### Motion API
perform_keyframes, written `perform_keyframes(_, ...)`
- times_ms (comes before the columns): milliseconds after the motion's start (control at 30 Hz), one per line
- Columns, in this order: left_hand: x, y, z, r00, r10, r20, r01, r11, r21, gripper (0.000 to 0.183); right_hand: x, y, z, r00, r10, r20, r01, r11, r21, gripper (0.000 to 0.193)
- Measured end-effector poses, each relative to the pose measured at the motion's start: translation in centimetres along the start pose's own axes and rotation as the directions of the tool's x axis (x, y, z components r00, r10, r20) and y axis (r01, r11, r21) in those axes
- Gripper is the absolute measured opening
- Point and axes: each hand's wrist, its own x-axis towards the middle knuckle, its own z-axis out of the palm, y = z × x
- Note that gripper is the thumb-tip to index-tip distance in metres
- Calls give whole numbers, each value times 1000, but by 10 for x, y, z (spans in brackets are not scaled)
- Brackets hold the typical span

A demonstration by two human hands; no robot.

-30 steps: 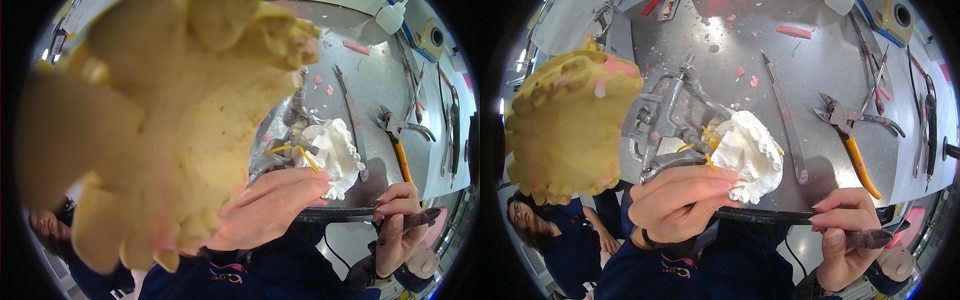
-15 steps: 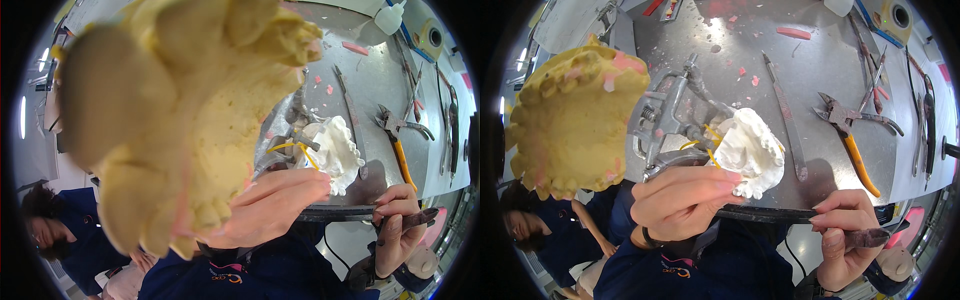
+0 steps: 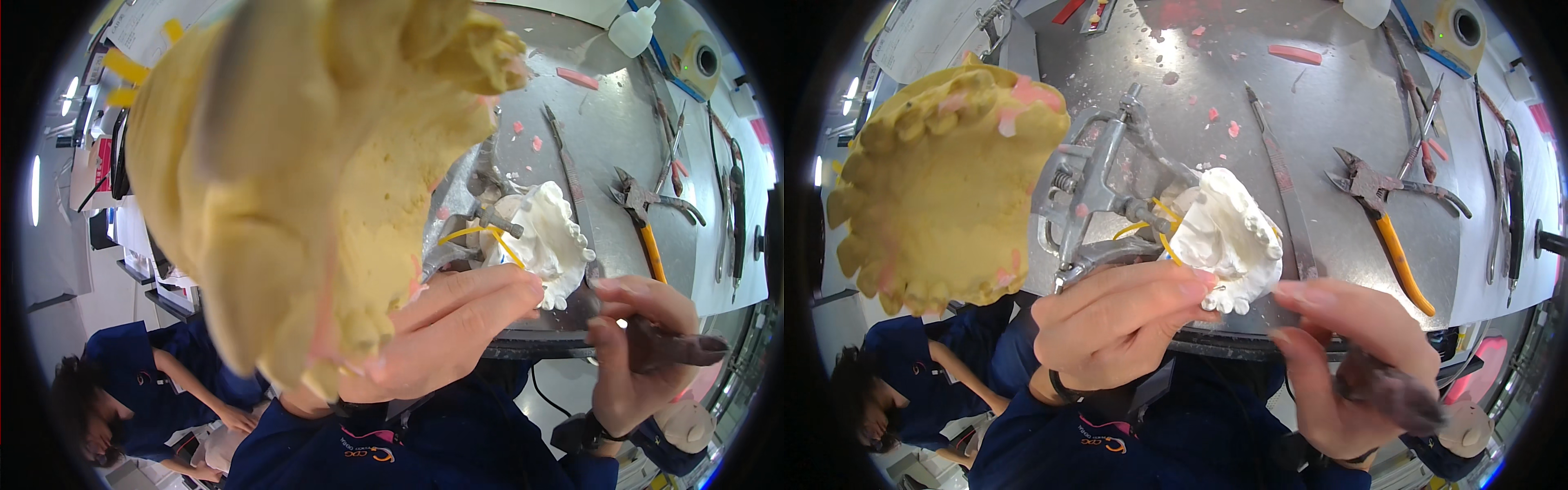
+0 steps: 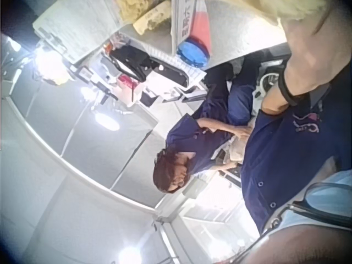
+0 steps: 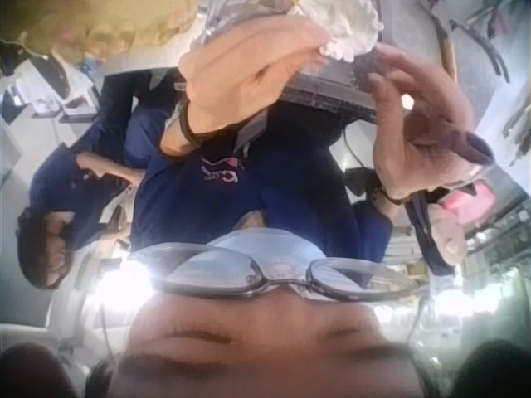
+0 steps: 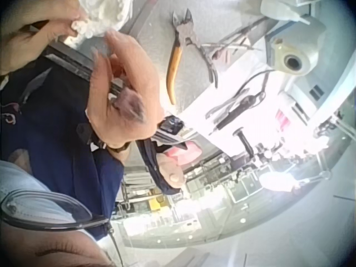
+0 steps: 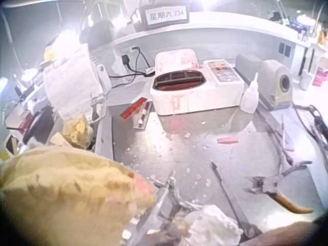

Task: Assembling and adjusting dental molds using pliers and metal articulators.

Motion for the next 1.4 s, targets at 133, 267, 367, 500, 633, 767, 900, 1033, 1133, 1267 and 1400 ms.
perform_keyframes(133, -1, -8, -1, 999, 49, -13, -50, 998, -36, 27, 9, 9, 15, 990, -112, 81, 114, 993, -17, 29)
perform_keyframes(267, -4, -13, -7, 989, 109, 101, -115, 992, 56, 25, 11, 5, 15, 982, -157, 107, 165, 983, -75, 32)
perform_keyframes(367, 1, -16, -8, 976, 183, 119, -193, 978, 75, 24, 13, 7, 16, 964, -230, 137, 244, 965, -100, 34)
perform_keyframes(500, 6, -11, -7, 992, 108, 58, -106, 994, -39, 23, 16, 12, 19, 932, -330, 150, 346, 934, -95, 38)
perform_keyframes(633, 4, -7, -3, 999, 41, -7, -41, 996, -83, 22, 14, 12, 21, 929, -342, 139, 356, 930, -91, 37)
perform_keyframes(767, 6, -9, -5, 999, 21, -27, -24, 996, -91, 21, 15, 10, 22, 927, -352, 129, 364, 927, -85, 36)
perform_keyframes(900, 9, -3, -10, 997, -73, 9, 73, 993, -97, 21, 16, 9, 25, 932, -342, 118, 352, 932, -82, 35)
perform_keyframes(1033, 14, -4, -12, 993, -110, 42, 114, 989, -92, 20, 18, 9, 25, 942, -317, 114, 327, 941, -83, 34)
perform_keyframes(1133, 19, -7, -9, 995, -91, 33, 93, 993, -75, 19, 21, 10, 24, 949, -293, 114, 304, 948, -91, 34)
perform_keyframes(1267, 20, -11, -5, 996, -88, 34, 90, 994, -62, 17, 23, 13, 25, 950, -292, 108, 302, 948, -97, 34)
perform_keyframes(1400, 21, -13, -4, 998, -57, 12, 58, 996, -61, 18, 23, 13, 26, 951, -295, 96, 304, 947, -104, 34)
